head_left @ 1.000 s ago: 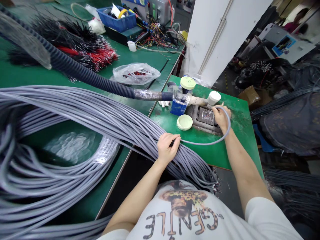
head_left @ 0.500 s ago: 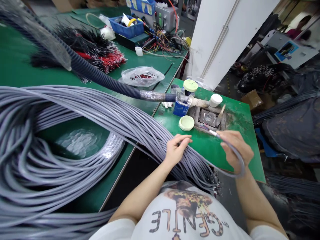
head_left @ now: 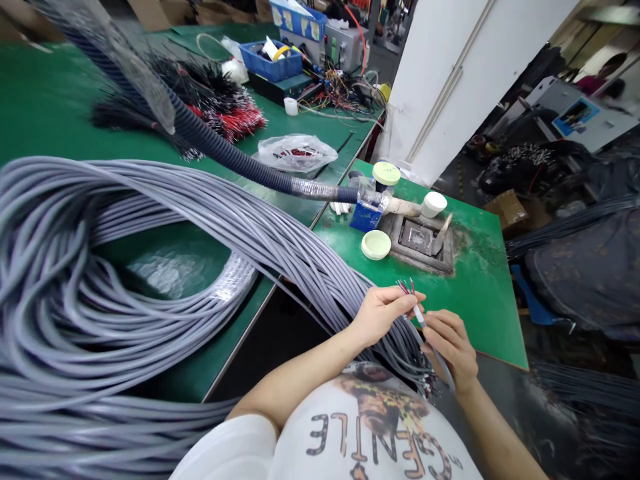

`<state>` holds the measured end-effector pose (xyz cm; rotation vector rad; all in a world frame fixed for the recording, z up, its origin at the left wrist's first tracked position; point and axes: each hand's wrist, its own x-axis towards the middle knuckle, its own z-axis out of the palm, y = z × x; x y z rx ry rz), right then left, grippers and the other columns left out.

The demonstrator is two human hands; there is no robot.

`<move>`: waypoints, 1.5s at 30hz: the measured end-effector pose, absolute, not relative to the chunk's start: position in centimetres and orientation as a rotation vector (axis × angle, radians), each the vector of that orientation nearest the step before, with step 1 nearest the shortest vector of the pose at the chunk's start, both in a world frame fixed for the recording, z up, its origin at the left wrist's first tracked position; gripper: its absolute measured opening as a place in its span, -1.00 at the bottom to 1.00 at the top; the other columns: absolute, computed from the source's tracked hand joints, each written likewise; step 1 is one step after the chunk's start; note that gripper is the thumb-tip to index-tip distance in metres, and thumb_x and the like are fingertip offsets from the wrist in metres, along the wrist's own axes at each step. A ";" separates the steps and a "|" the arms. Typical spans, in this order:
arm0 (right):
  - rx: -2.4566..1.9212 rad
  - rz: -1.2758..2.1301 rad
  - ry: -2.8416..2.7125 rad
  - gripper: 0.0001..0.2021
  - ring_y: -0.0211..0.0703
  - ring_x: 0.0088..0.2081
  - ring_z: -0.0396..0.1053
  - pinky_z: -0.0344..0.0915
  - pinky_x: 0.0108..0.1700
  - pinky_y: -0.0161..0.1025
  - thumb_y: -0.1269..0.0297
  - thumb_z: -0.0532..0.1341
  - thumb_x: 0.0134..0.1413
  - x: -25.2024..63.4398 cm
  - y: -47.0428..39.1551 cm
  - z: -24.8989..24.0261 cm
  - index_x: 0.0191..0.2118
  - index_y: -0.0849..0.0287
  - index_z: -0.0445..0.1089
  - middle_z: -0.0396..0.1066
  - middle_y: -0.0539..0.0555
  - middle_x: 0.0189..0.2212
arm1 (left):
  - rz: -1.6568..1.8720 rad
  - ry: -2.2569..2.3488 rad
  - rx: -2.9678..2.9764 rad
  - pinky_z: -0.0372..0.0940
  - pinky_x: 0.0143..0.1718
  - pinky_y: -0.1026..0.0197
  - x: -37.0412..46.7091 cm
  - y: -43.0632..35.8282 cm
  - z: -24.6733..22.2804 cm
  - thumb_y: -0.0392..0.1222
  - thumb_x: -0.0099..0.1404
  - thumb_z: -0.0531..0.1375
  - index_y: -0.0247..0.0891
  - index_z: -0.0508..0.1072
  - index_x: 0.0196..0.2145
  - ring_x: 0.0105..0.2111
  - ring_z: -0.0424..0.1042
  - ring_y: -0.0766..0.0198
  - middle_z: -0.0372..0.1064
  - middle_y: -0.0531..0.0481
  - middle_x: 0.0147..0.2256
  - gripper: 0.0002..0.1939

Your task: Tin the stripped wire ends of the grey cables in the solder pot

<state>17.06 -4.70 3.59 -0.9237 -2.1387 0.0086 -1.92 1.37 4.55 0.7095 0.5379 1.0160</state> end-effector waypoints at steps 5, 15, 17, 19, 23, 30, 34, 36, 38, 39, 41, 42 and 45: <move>-0.935 0.061 -2.107 -0.54 0.03 -0.08 0.43 0.40 -0.12 0.13 0.41 0.23 0.08 16.5 -4.8 2.9 0.11 -0.05 0.32 0.51 0.12 -0.13 | 1.005 0.536 0.624 0.28 -0.38 0.25 -1.9 1.2 4.9 0.00 0.01 0.38 -0.36 0.58 -0.41 -0.55 0.34 0.37 0.49 -0.05 -0.50 -0.67; -0.923 0.113 -2.099 -0.46 0.04 -0.10 0.43 0.40 -0.13 0.15 0.47 0.25 0.03 16.4 -4.7 2.3 0.15 -0.04 0.30 0.51 0.14 -0.14 | 0.997 0.556 0.541 0.31 -0.40 0.25 -1.6 1.4 4.6 -0.02 -0.01 0.39 -0.38 0.58 -0.38 -0.56 0.38 0.37 0.51 -0.08 -0.48 -0.65; -0.924 0.123 -2.090 -0.46 0.04 -0.10 0.43 0.40 -0.13 0.15 0.47 0.24 0.04 16.3 -4.7 2.2 0.15 -0.04 0.30 0.51 0.14 -0.14 | 0.995 0.565 0.538 0.31 -0.39 0.25 -1.6 1.4 4.6 -0.01 -0.01 0.39 -0.38 0.58 -0.39 -0.56 0.38 0.36 0.52 -0.09 -0.46 -0.65; -0.923 0.131 -2.079 -0.46 0.04 -0.11 0.43 0.40 -0.13 0.14 0.48 0.24 0.03 16.3 -4.7 2.0 0.16 -0.04 0.30 0.51 0.14 -0.14 | 0.990 0.572 0.534 0.31 -0.40 0.25 -1.5 1.4 4.4 0.00 -0.01 0.39 -0.39 0.58 -0.41 -0.56 0.39 0.36 0.52 -0.09 -0.46 -0.65; -0.920 0.156 -2.080 -0.43 0.03 -0.11 0.43 0.39 -0.13 0.14 0.50 0.24 0.02 16.2 -4.7 1.5 0.16 -0.03 0.29 0.51 0.13 -0.14 | 0.979 0.576 0.499 0.31 -0.43 0.27 -1.4 1.4 4.1 0.00 -0.02 0.40 -0.39 0.57 -0.44 -0.57 0.39 0.37 0.52 -0.09 -0.46 -0.65; -1.161 0.241 -1.880 -0.57 -0.04 -0.21 0.45 0.39 -0.19 -0.01 0.47 0.16 0.11 16.0 -4.4 3.0 0.08 -0.04 0.36 0.52 0.09 -0.21 | 1.006 0.571 0.489 0.27 -0.45 0.28 -1.1 1.8 4.1 -0.01 -0.02 0.39 -0.38 0.55 -0.49 -0.57 0.38 0.37 0.50 -0.06 -0.49 -0.68; -1.322 0.793 -1.743 -0.78 -0.19 -0.46 0.39 0.30 -0.40 -0.22 0.32 0.07 0.22 15.7 -4.4 5.6 -0.25 0.08 0.48 0.46 0.00 -0.50 | 0.995 0.586 0.517 0.25 -0.44 0.29 -0.9 1.8 4.2 -0.03 0.00 0.38 -0.36 0.57 -0.46 -0.57 0.35 0.40 0.49 -0.03 -0.51 -0.71; -1.318 1.000 -1.718 -0.77 -0.25 -0.58 0.30 0.22 -0.48 -0.28 0.26 0.11 0.20 15.3 -4.6 6.5 -0.40 0.13 0.46 0.39 -0.04 -0.62 | 0.974 0.566 0.526 0.25 -0.43 0.29 -1.0 1.7 4.2 -0.05 0.02 0.38 -0.36 0.58 -0.46 -0.57 0.35 0.40 0.49 -0.04 -0.50 -0.72; -1.371 1.079 -1.672 -0.76 -0.30 -0.63 0.23 0.16 -0.52 -0.32 0.24 0.16 0.16 14.9 -4.7 7.0 -0.49 0.17 0.42 0.33 -0.06 -0.68 | 0.942 0.494 0.513 0.27 -0.38 0.28 -1.2 1.5 4.1 -0.06 0.01 0.38 -0.34 0.59 -0.41 -0.53 0.39 0.38 0.51 -0.06 -0.46 -0.73; -1.404 1.092 -1.632 -0.75 -0.32 -0.65 0.21 0.13 -0.53 -0.33 0.23 0.18 0.15 14.8 -4.8 7.0 -0.52 0.18 0.41 0.31 -0.07 -0.70 | 0.926 0.447 0.505 0.29 -0.36 0.27 -1.2 1.4 4.1 -0.09 -0.01 0.40 -0.33 0.59 -0.36 -0.50 0.41 0.36 0.53 -0.07 -0.42 -0.71; -1.437 1.110 -1.548 -0.73 -0.34 -0.67 0.18 0.10 -0.56 -0.35 0.21 0.17 0.16 14.6 -5.0 6.8 -0.52 0.19 0.39 0.29 -0.08 -0.72 | 0.903 0.375 0.502 0.31 -0.30 0.25 -1.2 1.1 3.9 -0.15 -0.08 0.44 -0.29 0.59 -0.26 -0.44 0.45 0.32 0.54 -0.08 -0.34 -0.63; -1.444 1.114 -1.519 -0.72 -0.34 -0.67 0.17 0.09 -0.57 -0.35 0.20 0.16 0.16 14.5 -5.1 6.6 -0.52 0.19 0.38 0.28 -0.08 -0.72 | 0.897 0.366 0.513 0.31 -0.27 0.24 -1.2 0.9 3.8 -0.18 -0.10 0.44 -0.27 0.58 -0.22 -0.41 0.46 0.31 0.54 -0.07 -0.32 -0.59; -1.465 1.083 -1.533 -0.71 -0.34 -0.67 0.16 0.08 -0.57 -0.36 0.20 0.16 0.16 14.4 -5.7 6.3 -0.53 0.20 0.36 0.27 -0.08 -0.72 | 0.895 0.424 0.547 0.31 -0.27 0.25 -0.7 0.2 3.4 -0.13 -0.02 0.42 -0.31 0.59 -0.29 -0.42 0.46 0.32 0.53 -0.07 -0.39 -0.68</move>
